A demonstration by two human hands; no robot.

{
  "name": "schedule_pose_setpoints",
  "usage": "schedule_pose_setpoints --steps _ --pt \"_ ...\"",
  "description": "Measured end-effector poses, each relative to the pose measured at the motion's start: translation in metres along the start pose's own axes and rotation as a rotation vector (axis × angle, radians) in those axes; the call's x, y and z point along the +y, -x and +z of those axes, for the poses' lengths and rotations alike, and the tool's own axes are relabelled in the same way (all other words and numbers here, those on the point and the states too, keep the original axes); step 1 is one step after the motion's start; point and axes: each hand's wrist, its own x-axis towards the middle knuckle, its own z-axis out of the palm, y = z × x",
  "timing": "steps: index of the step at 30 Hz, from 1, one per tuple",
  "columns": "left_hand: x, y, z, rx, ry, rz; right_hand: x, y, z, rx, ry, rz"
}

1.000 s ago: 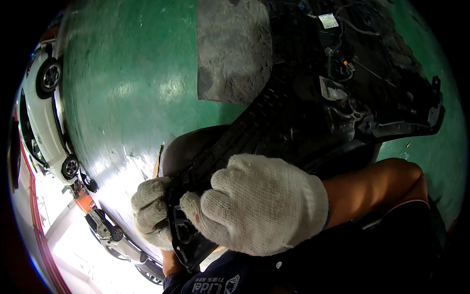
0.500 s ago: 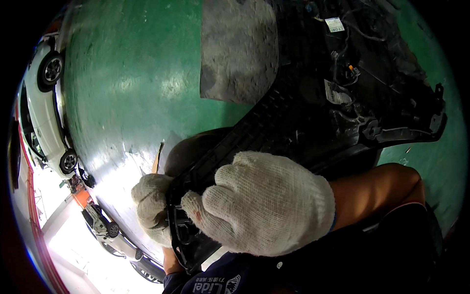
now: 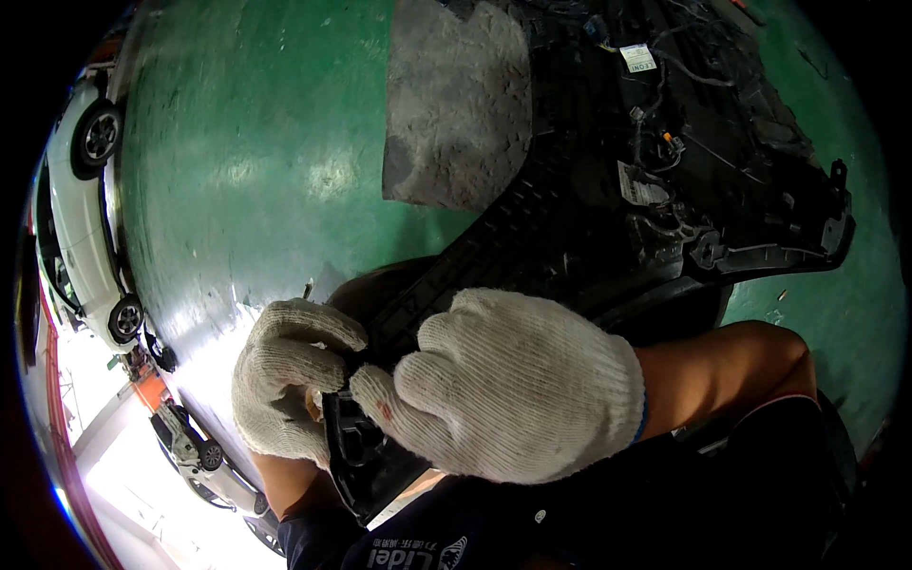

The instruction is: The person assembles a car bumper by attaching a small black plastic component to the main bumper assembly. They manipulate the parts by hand, aligning and snapping the component into place. The person then moves the assembled bumper and handles other car parts on the floor.

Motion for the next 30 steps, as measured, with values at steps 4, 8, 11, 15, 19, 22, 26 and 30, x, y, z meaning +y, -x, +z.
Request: schedule_pose_setpoints --steps 4,8,11,15,19,22,26,30 --pt "0.0 0.002 0.001 0.008 0.023 -0.017 0.001 -0.001 0.002 0.084 0.059 -0.015" --pt "-0.001 0.009 0.006 0.116 0.093 -0.059 -0.002 -0.004 0.007 0.154 0.106 0.005" --pt "-0.002 0.015 0.01 0.169 0.147 -0.094 -0.003 -0.004 0.011 0.19 0.141 0.012" --pt "-0.007 0.004 0.001 0.034 0.171 0.064 -0.004 -0.004 0.006 0.128 0.127 0.0" --pt "-0.005 -0.003 -0.005 -0.019 0.054 0.081 -0.002 -0.006 -0.005 0.036 -0.085 0.031" --pt "0.013 -0.007 -0.006 -0.002 0.057 0.007 0.003 -0.011 -0.013 0.021 -0.243 0.028" --pt "-0.002 -0.025 -0.023 -0.192 0.202 -0.026 0.011 -0.01 -0.017 -0.044 -0.304 0.071" --pt "0.014 -0.04 -0.037 -0.312 0.152 -0.08 0.015 -0.012 -0.015 -0.015 -0.342 0.012"
